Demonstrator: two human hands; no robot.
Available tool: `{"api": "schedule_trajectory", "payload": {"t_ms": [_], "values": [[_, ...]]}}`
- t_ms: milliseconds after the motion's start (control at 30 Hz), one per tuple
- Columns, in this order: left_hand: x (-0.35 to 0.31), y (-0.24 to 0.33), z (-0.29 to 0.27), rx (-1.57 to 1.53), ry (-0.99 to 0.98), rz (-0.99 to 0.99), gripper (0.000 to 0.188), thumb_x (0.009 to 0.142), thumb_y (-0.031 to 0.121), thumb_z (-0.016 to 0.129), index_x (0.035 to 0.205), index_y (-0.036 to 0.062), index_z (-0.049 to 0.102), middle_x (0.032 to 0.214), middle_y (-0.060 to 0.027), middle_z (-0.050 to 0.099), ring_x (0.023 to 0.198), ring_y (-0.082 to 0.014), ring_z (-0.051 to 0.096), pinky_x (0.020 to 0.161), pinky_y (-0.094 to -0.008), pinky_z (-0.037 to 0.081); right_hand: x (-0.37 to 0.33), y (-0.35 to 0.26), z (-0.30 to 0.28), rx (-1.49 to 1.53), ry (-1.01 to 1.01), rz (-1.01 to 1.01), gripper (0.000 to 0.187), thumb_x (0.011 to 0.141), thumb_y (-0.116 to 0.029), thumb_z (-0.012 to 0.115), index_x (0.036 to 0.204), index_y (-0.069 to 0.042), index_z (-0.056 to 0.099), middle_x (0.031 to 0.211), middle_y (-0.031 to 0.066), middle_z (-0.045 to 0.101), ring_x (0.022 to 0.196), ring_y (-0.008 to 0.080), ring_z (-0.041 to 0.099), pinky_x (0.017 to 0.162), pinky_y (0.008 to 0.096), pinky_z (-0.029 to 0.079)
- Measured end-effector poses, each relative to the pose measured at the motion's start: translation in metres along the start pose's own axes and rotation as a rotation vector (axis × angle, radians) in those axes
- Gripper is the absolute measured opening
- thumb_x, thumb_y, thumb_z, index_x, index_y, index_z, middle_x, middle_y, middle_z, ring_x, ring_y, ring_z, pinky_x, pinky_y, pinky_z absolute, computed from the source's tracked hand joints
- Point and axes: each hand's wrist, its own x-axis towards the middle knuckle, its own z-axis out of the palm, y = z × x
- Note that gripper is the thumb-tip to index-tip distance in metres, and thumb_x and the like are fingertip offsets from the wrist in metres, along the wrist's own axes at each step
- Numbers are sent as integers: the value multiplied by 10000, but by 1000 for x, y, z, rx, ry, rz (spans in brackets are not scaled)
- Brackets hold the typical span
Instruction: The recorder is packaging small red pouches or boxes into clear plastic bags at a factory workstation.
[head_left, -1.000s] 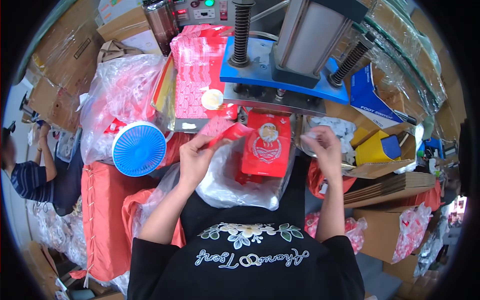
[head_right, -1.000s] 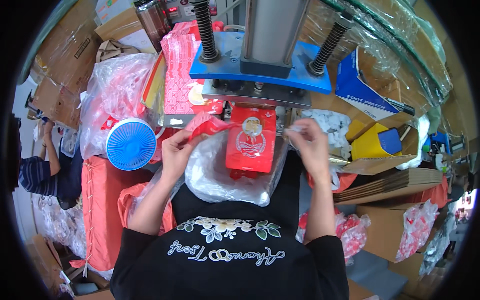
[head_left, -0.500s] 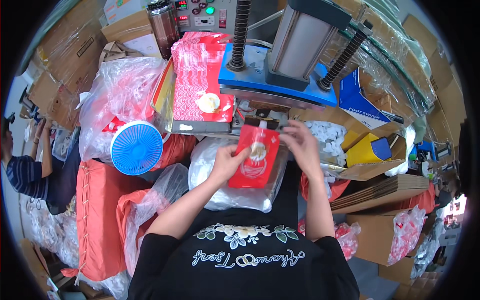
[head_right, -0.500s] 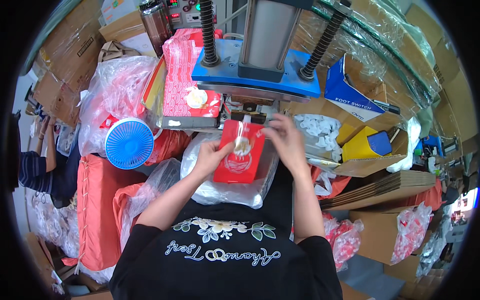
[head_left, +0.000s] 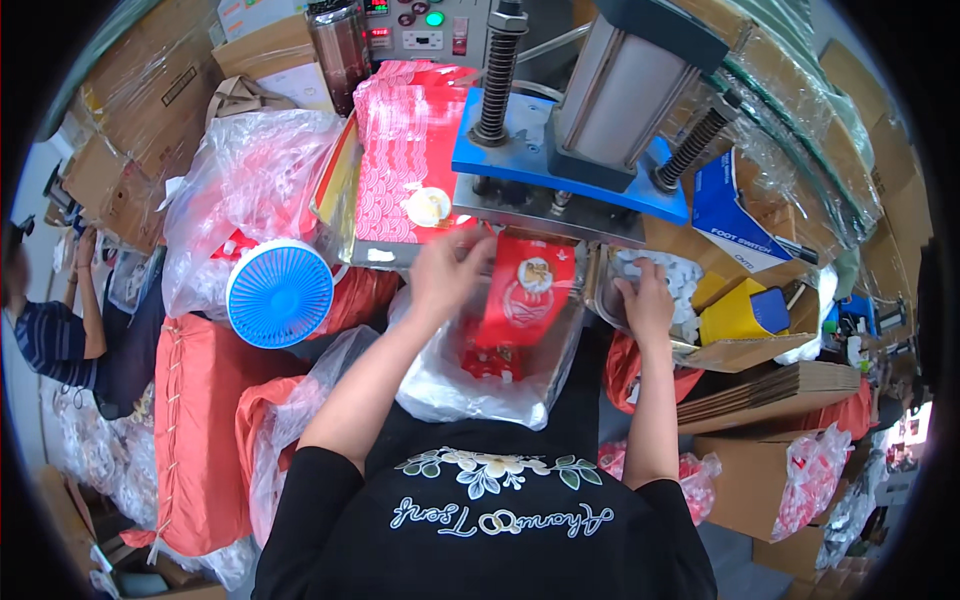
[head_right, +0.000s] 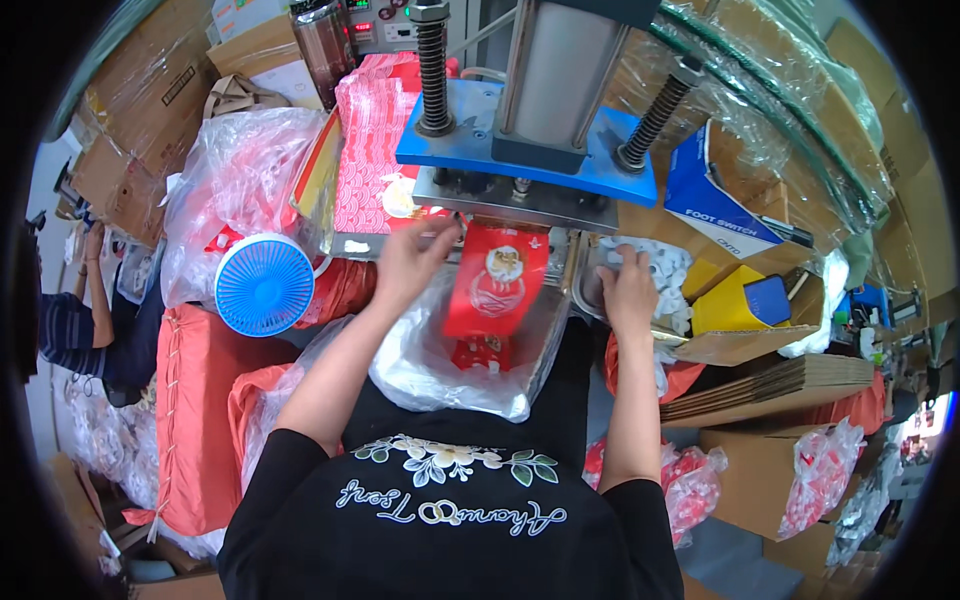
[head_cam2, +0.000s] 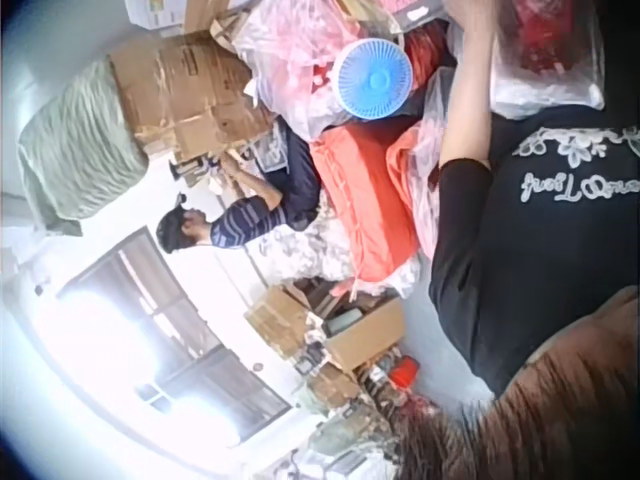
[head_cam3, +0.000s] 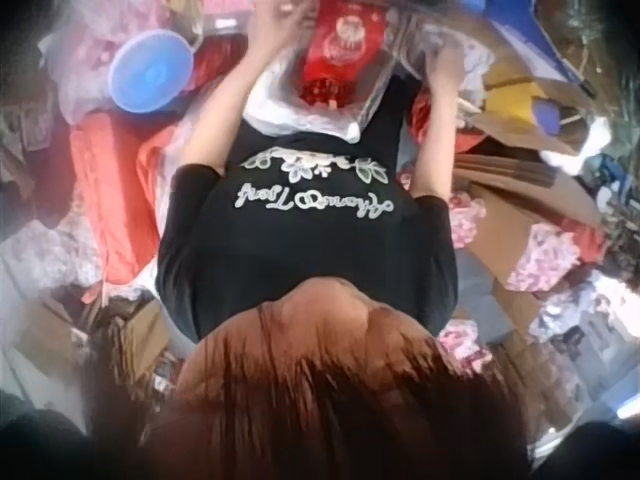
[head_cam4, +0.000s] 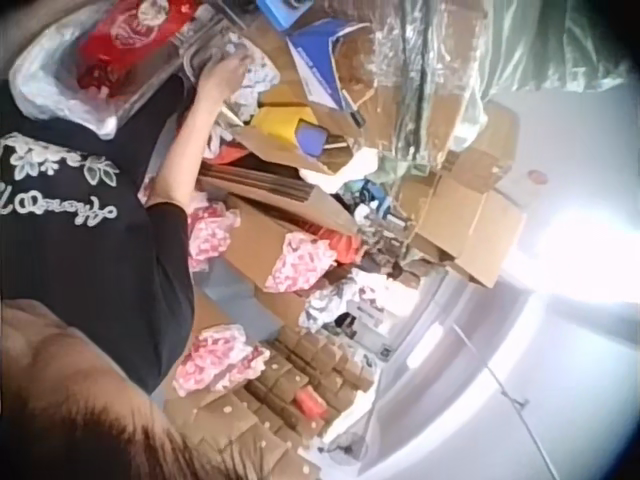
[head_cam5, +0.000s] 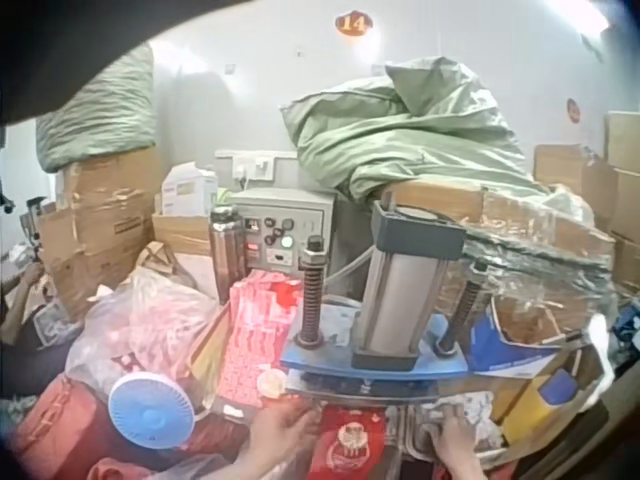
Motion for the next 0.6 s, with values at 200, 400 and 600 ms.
{"api": "schedule_trajectory", "payload": {"t_ms": [200,400,600], "values": [[-33,-67,-41,703,216,460,527,796,287,759,1277,134,610,1443,-76,507,1383,-284,407,1170,-556,127,7,12,1,40,30,-72,302,836,-148,697,1097,-102,553,1036,151,596,921,384,628,726,483,498],[-49,-17,-64,204,238,276,140,871,90,688,993,29,721,941,-85,726,903,-233,671,901,-350,467,-1,11,-30,628,-48,102,258,888,-40,609,1144,-63,627,990,84,651,794,172,619,671,316,512],[-75,-14,-19,-202,-32,-26,104,854,70,749,929,-2,748,828,-5,699,718,-25,546,638,-205,424,-13,-61,-58,889,-302,-27,192,911,-85,650,1094,-41,685,1053,46,671,900,118,607,752,261,488]]}}
